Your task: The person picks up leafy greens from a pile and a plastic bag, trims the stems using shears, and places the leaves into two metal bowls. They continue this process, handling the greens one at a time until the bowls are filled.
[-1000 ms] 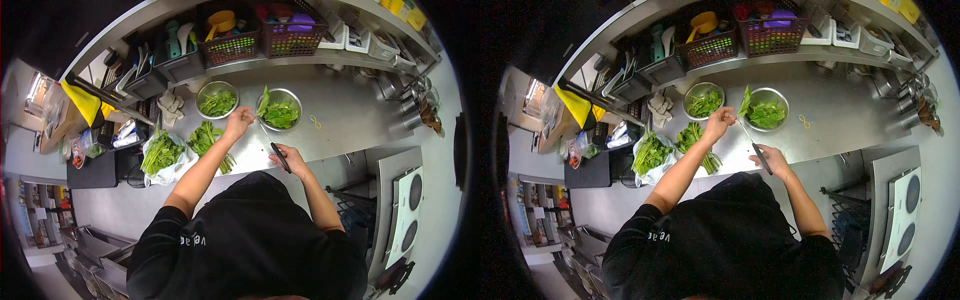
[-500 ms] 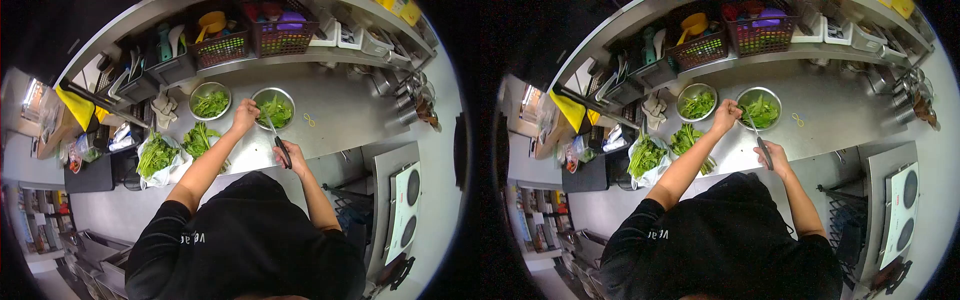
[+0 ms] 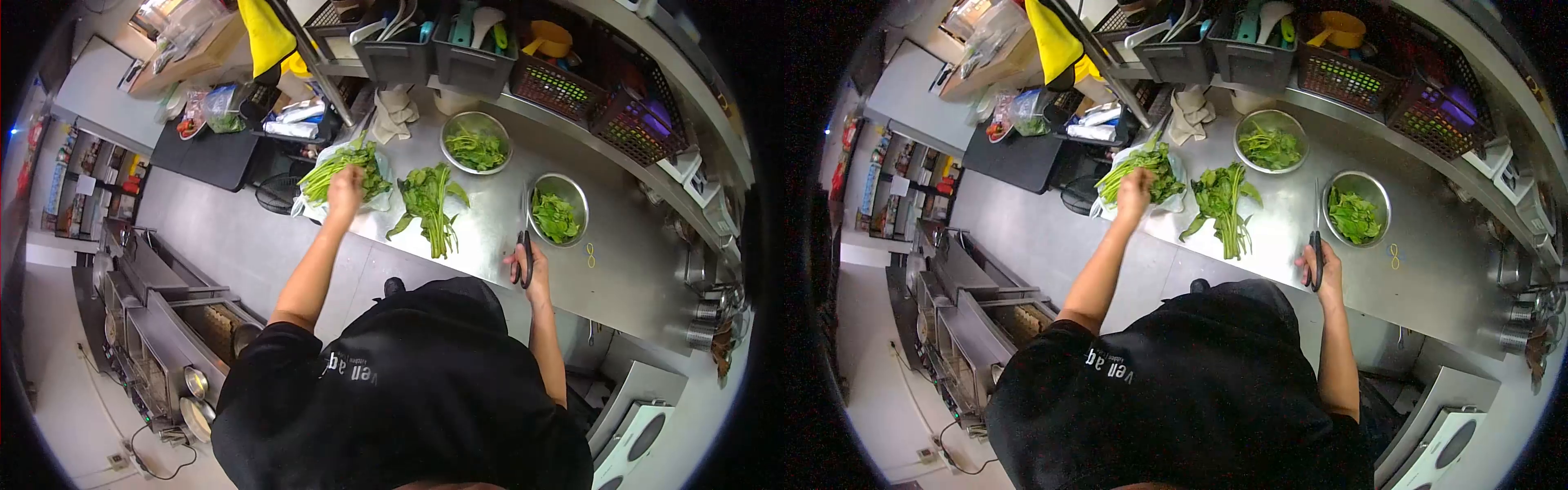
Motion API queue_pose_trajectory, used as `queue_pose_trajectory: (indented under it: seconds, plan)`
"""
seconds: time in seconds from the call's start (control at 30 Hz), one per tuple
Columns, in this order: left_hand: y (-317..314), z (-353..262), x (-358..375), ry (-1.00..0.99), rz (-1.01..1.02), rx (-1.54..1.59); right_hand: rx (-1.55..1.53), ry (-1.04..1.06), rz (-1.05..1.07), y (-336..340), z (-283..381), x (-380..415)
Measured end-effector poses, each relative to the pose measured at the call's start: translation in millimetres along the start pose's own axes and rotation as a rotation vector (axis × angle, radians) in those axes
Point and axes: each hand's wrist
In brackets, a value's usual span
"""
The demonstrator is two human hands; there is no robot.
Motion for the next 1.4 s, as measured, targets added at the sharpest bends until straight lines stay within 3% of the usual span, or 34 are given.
queue_pose_trajectory:
  seconds: [0.13,0.23,0.33,0.43,0.5,0.53,0.57,0.6,0.7,0.77,0.8,0.93,1.0,1.03,1.13,1.27,1.4]
  plan:
    - [36.6,19.5,0.7,-0.005,-0.024,-0.2,0.036,-0.025,0.047,-23.5,11.4,-6.4]
    - [35.7,26.6,3.6,-0.109,-0.106,-0.164,0.041,0.002,0.049,-33.0,14.6,-6.9]
    - [32.8,9.4,23.8,-0.061,-0.102,-0.19,0.048,-0.002,0.041,-32.7,12.0,-4.5]
    - [22.2,-28.5,62.2,-0.062,0.063,0.114,0.016,-0.015,0.015,-27.4,8.1,0.5]
    - [6.5,-64.9,79.5,0.056,0.334,0.274,0.061,-0.013,0.019,-25.8,8.2,4.1]
    - [-5.8,-76.3,82.4,-0.056,0.403,0.297,0.063,-0.016,0.009,-25.5,6.5,5.2]
    - [-17.6,-90.5,87.8,-0.032,0.498,0.269,0.033,-0.041,0.001,-25.4,3.5,5.5]
    - [-38.8,-99.0,94.1,-0.109,0.411,0.341,0.002,-0.063,-0.008,-25.4,1.4,5.7]
    - [-72.3,-124.8,91.4,-0.133,0.532,0.267,-0.024,-0.074,-0.017,-27.3,5.0,8.7]
    - [-88.7,-134.2,89.3,-0.062,0.636,-0.085,-0.033,-0.08,-0.008,-27.2,8.6,9.9]
    - [-92.1,-136.3,87.8,-0.073,0.638,-0.08,-0.036,-0.078,-0.019,-25.9,9.3,10.8]
    - [-96.6,-138.3,88.7,-0.11,0.66,-0.131,0.007,-0.066,-0.024,-12.6,1.9,12.9]
    - [-96.1,-143.9,91.7,-0.1,0.739,0.014,0.015,-0.098,-0.031,-5.4,-2.7,15.9]
    - [-94.3,-152.5,94.1,-0.072,0.867,-0.098,0.013,-0.102,-0.036,-2.1,-4.4,17.0]
    - [-99.0,-159.5,99.4,-0.108,0.933,-0.188,-0.013,-0.129,-0.021,1.7,-2.7,14.5]
    - [-109.3,-157.5,94.8,-0.006,1.023,-0.254,-0.033,-0.114,-0.007,-0.4,0.5,9.2]
    - [-100.2,-161.1,92.8,0.009,0.993,-0.259,-0.028,-0.091,0.015,-8.1,6.0,1.6]
Point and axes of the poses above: each hand's wrist, its own x-axis away from the middle knuckle, its own y-axis out of the back of the hand, z = x × y, and after that the axes turned 9 degrees about -z, right-handed
